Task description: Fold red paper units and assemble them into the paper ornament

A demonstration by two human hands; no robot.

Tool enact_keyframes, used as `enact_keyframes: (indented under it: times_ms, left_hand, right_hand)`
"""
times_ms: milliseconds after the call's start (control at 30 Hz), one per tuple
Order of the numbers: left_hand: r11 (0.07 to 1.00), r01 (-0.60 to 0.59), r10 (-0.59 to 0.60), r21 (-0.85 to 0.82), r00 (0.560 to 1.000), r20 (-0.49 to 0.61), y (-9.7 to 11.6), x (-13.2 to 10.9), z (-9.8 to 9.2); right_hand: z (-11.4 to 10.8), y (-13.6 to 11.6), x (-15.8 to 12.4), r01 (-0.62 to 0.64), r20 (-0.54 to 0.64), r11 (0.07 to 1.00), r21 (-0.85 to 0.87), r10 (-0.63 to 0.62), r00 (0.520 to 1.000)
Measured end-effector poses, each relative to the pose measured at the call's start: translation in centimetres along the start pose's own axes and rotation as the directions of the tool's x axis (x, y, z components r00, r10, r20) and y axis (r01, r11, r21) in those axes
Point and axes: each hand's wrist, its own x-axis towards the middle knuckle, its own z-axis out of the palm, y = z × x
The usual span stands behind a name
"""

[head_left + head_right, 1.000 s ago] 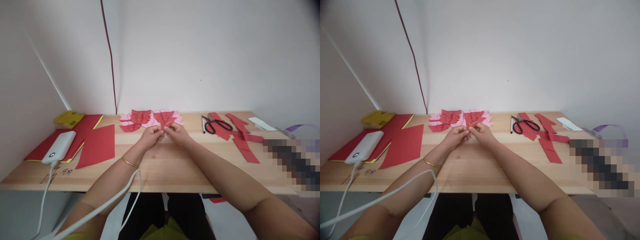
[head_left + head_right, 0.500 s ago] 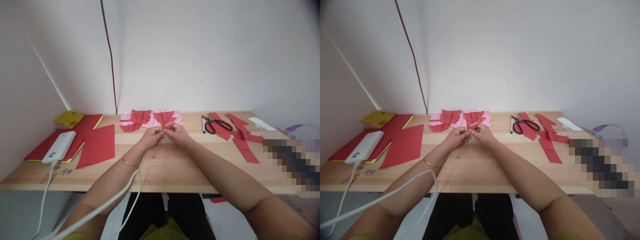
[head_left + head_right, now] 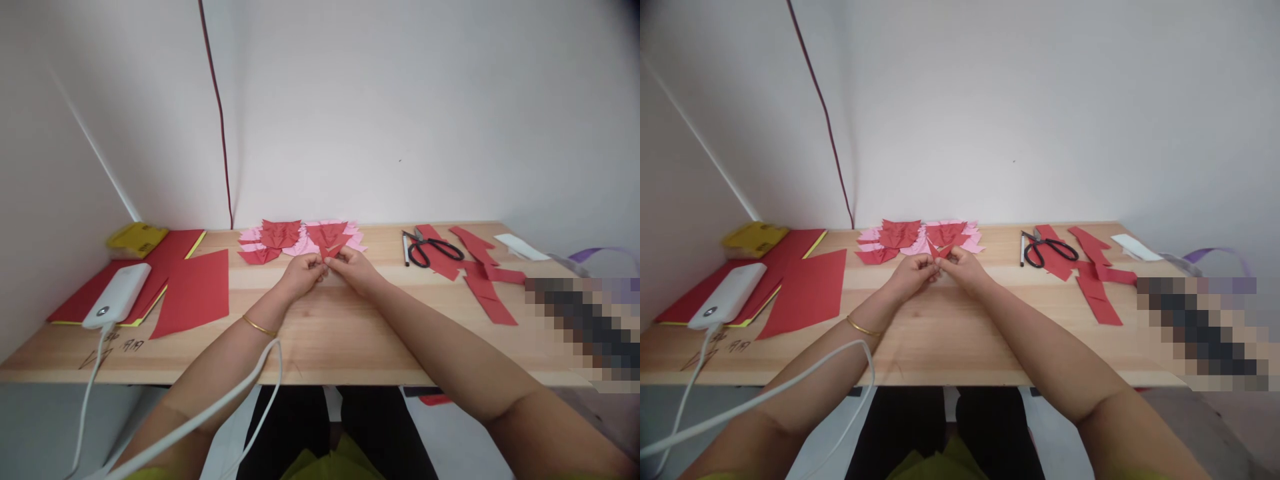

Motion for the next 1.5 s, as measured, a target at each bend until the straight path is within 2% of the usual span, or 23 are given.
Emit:
enact_keyframes:
  times_ms: [267,533,700,833,1000,1133,1333,1400,1500]
  left_hand:
    - [0.999,0.029,-0.029,-0.018,1.0,-0.011,0.13,-0.06,0.04]
    - [1.0,-0.016,0.016,-0.003,0.998,-0.054,-0.31,0.11,-0.11]
    - [0.999,0.014,-0.016,-0.036,0.998,-0.067,-0.37,0.13,0.03]
    - [0.991,0.018,-0.03,-0.135,0.996,-0.086,-0.02,0.15,0.07]
    - [0.989,-0.017,0.001,-0.149,0.994,-0.109,0.21,0.19,0.0]
    - [0.986,-0.028,0.016,-0.165,0.997,-0.072,0.23,0.16,-0.17]
    - [0.923,0.086,-0.045,-0.375,0.992,0.117,-0.01,0.18,-0.75]
    - [0.927,0.088,-0.05,-0.365,0.992,0.112,-0.04,0.2,-0.82]
    - [0.938,0.088,-0.076,-0.336,0.996,0.048,0.01,0.23,-0.75]
  right_hand:
    - [-0.16,0.28,0.13,0.005,-0.019,0.999,-0.041,-0.006,1.0]
    - [-0.07,0.29,0.07,-0.008,-0.002,1.0,-0.011,0.008,1.0]
    - [0.04,0.22,0.14,-0.013,-0.008,1.0,0.006,0.013,1.0]
    - [0.09,0.26,0.17,-0.005,-0.038,0.999,0.036,0.007,0.999]
    - [0.01,0.32,0.14,-0.018,-0.05,0.997,-0.073,0.014,0.999]
    - [-0.24,0.63,0.22,0.042,-0.012,0.997,-0.067,-0.043,0.999]
    - [-0.41,0.71,0.11,0.065,0.038,0.998,0.003,-0.065,0.997]
    - [-0.38,0.65,0.09,0.057,0.033,0.998,-0.002,-0.057,0.998]
    - [-0.37,0.66,0.21,0.052,-0.003,0.997,-0.065,-0.052,0.999]
